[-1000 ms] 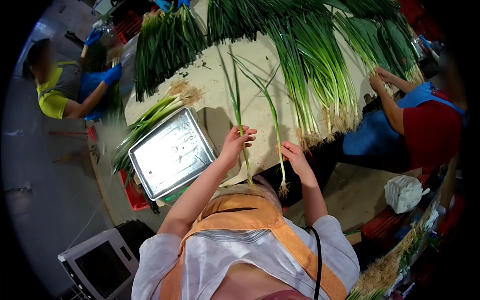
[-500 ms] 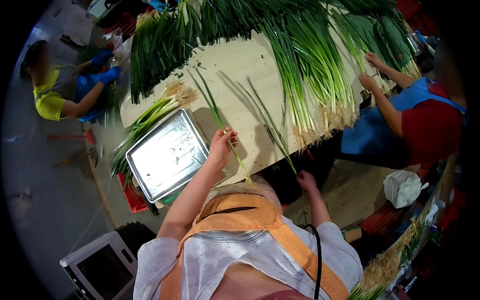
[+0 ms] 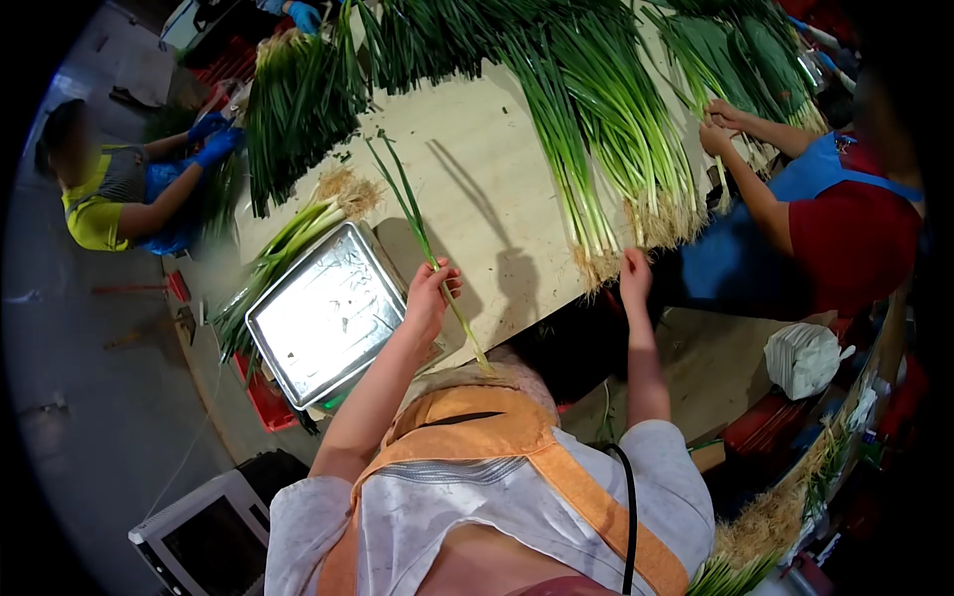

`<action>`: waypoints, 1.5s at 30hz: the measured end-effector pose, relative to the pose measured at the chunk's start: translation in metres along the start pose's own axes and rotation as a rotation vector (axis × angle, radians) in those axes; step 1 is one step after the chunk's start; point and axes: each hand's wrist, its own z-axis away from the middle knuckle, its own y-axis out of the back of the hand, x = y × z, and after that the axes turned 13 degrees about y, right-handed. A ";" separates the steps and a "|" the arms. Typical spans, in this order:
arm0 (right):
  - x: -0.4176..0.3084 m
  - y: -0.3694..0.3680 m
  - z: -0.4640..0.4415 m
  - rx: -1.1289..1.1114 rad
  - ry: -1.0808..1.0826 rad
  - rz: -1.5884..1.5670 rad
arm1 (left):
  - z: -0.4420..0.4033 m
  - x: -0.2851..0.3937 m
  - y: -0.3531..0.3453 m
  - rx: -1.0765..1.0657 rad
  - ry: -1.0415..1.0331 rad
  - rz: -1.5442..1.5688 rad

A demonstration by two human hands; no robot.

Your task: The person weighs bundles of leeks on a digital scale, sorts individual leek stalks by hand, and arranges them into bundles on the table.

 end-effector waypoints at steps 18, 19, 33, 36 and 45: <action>-0.129 -0.053 -0.028 -0.245 -0.005 -0.145 | 0.019 0.003 0.010 -0.033 0.005 -0.031; -0.139 -0.050 -0.017 -0.249 0.036 -0.187 | 0.017 0.003 0.007 -0.048 0.019 -0.045; -0.227 -0.058 0.056 -0.569 -0.179 -0.826 | -0.012 0.001 -0.028 -0.216 -0.020 -0.092; -0.236 -0.070 0.045 -0.561 -0.218 -0.838 | -0.003 0.000 -0.029 -0.187 -0.008 -0.057; -0.237 -0.091 0.043 -0.535 -0.464 -1.017 | -0.010 -0.002 -0.012 -0.085 -0.085 -0.034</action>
